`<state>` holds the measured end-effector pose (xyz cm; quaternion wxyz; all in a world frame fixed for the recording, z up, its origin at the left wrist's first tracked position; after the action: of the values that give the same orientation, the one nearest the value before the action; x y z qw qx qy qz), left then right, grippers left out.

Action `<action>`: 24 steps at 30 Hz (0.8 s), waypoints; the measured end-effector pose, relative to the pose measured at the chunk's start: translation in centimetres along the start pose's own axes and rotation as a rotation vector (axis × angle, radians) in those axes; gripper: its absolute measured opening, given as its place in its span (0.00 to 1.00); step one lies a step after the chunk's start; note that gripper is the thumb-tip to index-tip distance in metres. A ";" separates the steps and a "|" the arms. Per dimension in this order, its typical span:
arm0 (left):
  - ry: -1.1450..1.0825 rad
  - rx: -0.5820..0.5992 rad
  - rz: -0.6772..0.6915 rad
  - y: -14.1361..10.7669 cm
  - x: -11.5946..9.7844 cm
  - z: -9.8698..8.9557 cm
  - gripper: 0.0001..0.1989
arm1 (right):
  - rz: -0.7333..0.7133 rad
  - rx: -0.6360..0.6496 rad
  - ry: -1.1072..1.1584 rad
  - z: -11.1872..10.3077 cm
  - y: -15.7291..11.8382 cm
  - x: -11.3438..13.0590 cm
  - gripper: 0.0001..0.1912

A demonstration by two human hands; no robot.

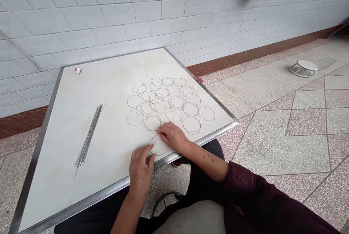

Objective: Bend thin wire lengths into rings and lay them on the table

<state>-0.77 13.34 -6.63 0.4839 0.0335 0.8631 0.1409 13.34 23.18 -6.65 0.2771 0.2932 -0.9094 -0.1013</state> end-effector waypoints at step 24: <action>0.346 -0.044 0.214 0.3 -1.4 1.2 0.23 | -0.078 -0.061 0.021 -0.2 0.4 0.5 0.08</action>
<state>0.96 13.65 -5.98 0.3112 0.0895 0.9217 0.2138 12.94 23.22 -6.18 0.2911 0.3207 -0.8909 -0.1367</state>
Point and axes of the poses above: each hand's wrist, its own y-axis towards the middle knuckle, its own z-axis out of the palm, x = y × z, the point moved 8 cm from there along y, towards the middle knuckle, and after that the axes turned 10 degrees about -y, right-handed, at the moved point
